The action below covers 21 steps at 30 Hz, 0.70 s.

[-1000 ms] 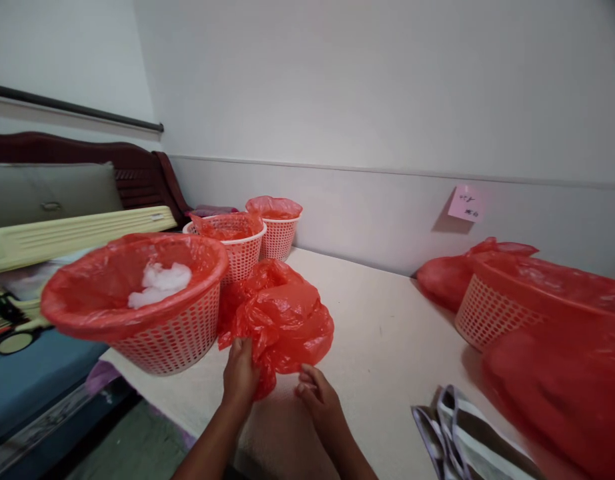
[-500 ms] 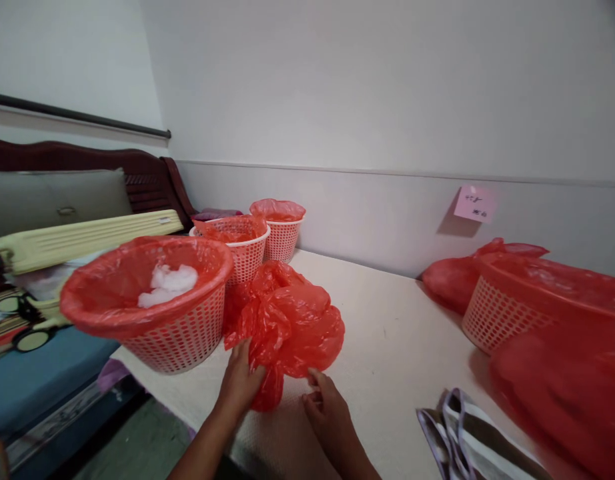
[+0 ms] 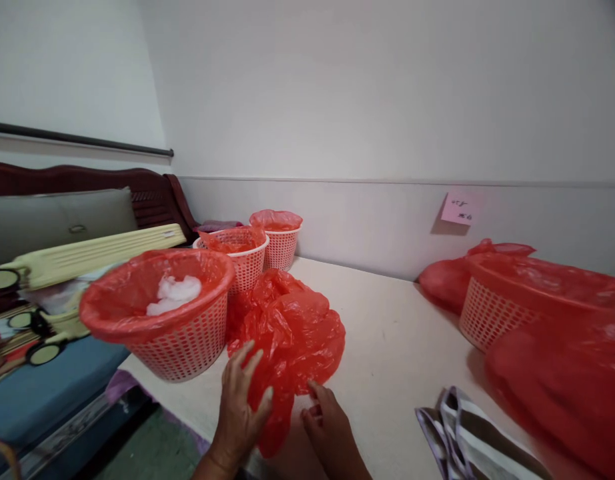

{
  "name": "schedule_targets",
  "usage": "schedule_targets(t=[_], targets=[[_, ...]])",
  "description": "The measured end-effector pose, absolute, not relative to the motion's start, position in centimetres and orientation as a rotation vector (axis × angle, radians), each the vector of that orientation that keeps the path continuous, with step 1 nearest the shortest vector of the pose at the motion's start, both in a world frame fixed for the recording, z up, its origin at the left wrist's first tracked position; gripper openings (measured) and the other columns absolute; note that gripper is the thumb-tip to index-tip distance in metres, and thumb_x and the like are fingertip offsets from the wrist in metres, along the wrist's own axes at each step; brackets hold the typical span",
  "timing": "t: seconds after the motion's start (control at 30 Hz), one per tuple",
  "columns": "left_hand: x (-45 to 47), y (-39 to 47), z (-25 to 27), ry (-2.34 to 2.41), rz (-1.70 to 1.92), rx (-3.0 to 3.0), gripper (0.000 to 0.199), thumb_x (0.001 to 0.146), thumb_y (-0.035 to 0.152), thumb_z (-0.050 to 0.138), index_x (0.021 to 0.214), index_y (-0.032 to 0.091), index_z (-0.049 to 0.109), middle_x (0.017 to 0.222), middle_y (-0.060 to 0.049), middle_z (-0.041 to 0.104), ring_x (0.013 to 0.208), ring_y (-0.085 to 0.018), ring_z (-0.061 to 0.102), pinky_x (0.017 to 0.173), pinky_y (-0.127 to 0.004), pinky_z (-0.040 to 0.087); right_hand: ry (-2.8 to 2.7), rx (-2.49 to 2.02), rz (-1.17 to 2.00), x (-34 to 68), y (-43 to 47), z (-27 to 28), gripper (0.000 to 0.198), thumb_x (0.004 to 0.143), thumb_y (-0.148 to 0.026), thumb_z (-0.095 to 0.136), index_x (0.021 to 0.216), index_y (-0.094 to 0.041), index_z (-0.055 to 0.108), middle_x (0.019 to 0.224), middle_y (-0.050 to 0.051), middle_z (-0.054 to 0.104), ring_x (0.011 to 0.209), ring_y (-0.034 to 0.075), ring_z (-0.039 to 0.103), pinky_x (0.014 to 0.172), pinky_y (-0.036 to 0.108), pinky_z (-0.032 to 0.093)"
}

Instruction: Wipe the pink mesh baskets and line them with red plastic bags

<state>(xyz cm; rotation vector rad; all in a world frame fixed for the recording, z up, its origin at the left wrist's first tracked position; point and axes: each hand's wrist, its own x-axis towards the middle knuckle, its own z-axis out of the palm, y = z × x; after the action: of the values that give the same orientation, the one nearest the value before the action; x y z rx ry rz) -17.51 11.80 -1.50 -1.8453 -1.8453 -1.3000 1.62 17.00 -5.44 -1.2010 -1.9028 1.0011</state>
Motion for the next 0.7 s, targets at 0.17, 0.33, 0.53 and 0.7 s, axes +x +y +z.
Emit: schedule_targets(t=[0.17, 0.33, 0.53, 0.7], targets=[[-15.4, 13.4, -4.2, -2.199, -0.708, -2.297, 0.071, 0.077, 0.048, 0.062, 0.141, 0.025, 0.043, 0.155, -0.010, 0.031, 0.144, -0.032, 0.021, 0.115, -0.055, 0.020, -1.915, -1.183, 0.941, 2.2, 17.2, -6.5, 0.050, 0.078, -0.020, 0.046, 0.127, -0.014, 0.052, 0.112, 0.011, 0.060, 0.087, 0.019, 0.061, 0.082, 0.031, 0.051], [-14.1, 16.2, -6.6, -2.377, -0.598, -2.285, 0.079, 0.072, 0.046, 0.066, 0.142, 0.019, 0.043, 0.151, -0.013, 0.039, 0.140, -0.034, 0.031, 0.115, -0.052, 0.022, -1.943, -1.248, 0.865, 2.3, 17.6, -6.6, 0.047, 0.079, -0.021, 0.046, 0.126, -0.014, 0.054, 0.109, 0.011, 0.062, 0.090, 0.020, 0.061, 0.084, 0.032, 0.050], [-13.8, 19.2, -7.3, -2.501, -0.583, -2.139, 0.054, 0.084, 0.043, 0.057, 0.130, 0.015, 0.053, 0.135, -0.016, 0.056, 0.129, -0.031, 0.046, 0.110, -0.055, 0.025, -1.995, -1.266, 0.893, 2.1, 17.5, -5.3, 0.051, 0.075, -0.016, 0.045, 0.124, -0.014, 0.055, 0.114, 0.013, 0.062, 0.103, 0.023, 0.060, 0.091, 0.034, 0.048], [-13.9, 20.4, -6.6, -2.492, -0.676, -2.097, 0.051, 0.085, 0.045, 0.057, 0.126, 0.013, 0.056, 0.128, -0.016, 0.061, 0.124, -0.031, 0.051, 0.107, -0.055, 0.031, -2.055, -1.274, 0.873, 2.7, 17.8, -5.4, 0.052, 0.075, -0.015, 0.043, 0.125, -0.006, 0.056, 0.113, 0.016, 0.062, 0.106, 0.025, 0.060, 0.096, 0.035, 0.046]])
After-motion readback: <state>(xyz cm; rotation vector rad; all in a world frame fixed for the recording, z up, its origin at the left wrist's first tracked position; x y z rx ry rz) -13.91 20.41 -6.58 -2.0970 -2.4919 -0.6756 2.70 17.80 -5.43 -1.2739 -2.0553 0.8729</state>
